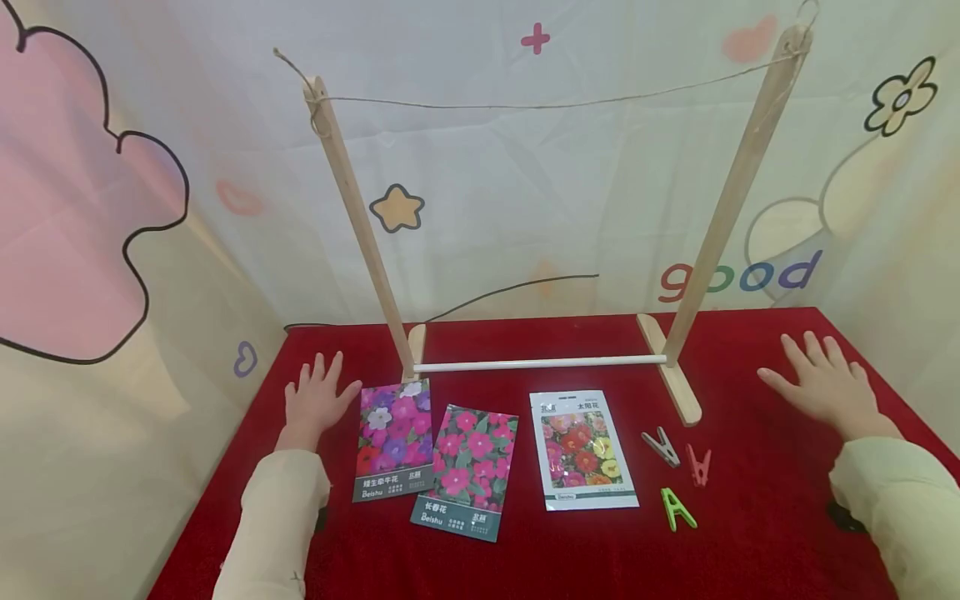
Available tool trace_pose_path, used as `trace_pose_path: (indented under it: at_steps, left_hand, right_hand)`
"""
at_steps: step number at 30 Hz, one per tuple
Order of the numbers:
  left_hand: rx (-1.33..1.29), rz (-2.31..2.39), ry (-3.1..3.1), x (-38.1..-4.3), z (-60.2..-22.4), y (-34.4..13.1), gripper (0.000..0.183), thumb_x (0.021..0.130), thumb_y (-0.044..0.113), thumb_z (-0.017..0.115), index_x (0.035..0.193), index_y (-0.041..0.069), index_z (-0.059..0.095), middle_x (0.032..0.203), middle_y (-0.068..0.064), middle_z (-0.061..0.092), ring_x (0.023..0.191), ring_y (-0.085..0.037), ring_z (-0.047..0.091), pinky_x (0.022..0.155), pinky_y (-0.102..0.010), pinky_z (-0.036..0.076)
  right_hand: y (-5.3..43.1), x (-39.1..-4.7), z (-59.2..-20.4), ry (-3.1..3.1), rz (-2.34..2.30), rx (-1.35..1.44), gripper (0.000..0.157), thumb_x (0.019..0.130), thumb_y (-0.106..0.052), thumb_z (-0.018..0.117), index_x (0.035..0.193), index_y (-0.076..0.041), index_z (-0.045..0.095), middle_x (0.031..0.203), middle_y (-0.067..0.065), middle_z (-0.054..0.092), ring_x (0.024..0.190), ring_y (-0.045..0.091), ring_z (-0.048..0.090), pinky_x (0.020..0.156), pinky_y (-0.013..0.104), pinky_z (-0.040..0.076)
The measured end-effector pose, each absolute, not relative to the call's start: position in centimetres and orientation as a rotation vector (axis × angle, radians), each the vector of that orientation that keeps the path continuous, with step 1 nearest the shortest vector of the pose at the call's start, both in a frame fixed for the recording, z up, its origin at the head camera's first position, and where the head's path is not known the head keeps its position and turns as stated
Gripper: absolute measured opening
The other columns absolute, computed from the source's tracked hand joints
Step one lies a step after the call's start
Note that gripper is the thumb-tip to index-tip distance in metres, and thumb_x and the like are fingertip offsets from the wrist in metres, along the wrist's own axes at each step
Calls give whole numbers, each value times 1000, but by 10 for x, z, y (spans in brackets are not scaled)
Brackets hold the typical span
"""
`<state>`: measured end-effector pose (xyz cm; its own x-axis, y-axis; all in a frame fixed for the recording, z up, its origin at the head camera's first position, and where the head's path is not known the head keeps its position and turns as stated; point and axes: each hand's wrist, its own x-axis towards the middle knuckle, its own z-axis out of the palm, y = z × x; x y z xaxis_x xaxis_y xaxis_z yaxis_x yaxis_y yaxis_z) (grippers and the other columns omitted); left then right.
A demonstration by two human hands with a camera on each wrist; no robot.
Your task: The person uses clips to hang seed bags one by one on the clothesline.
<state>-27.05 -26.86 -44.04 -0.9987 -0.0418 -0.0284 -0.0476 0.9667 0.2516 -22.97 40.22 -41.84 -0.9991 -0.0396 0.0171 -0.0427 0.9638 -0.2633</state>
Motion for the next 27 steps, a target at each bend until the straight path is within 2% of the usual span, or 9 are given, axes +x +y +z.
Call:
trace_pose_path:
  at_steps: [19,27]
  left_hand:
    - [41,424,3122,-261,-444,-269,76,85,44,48,143,13,10,146,-21,12,129,-44,18,101,-62,14]
    - [66,460,3115,-261,-451,-272,76,84,44,50,143,14,12,146,-20,13,129,-42,20,100,-63,17]
  right_hand:
    - [389,-226,-418,-2977,352,227,76,87,-43,45,142,-6,7,142,29,7,131,45,-6,92,70,12]
    - [381,-223,-417,-2920,324,284,75,86,-39,50,142,-7,12,143,27,12,132,42,-1,93,68,16]
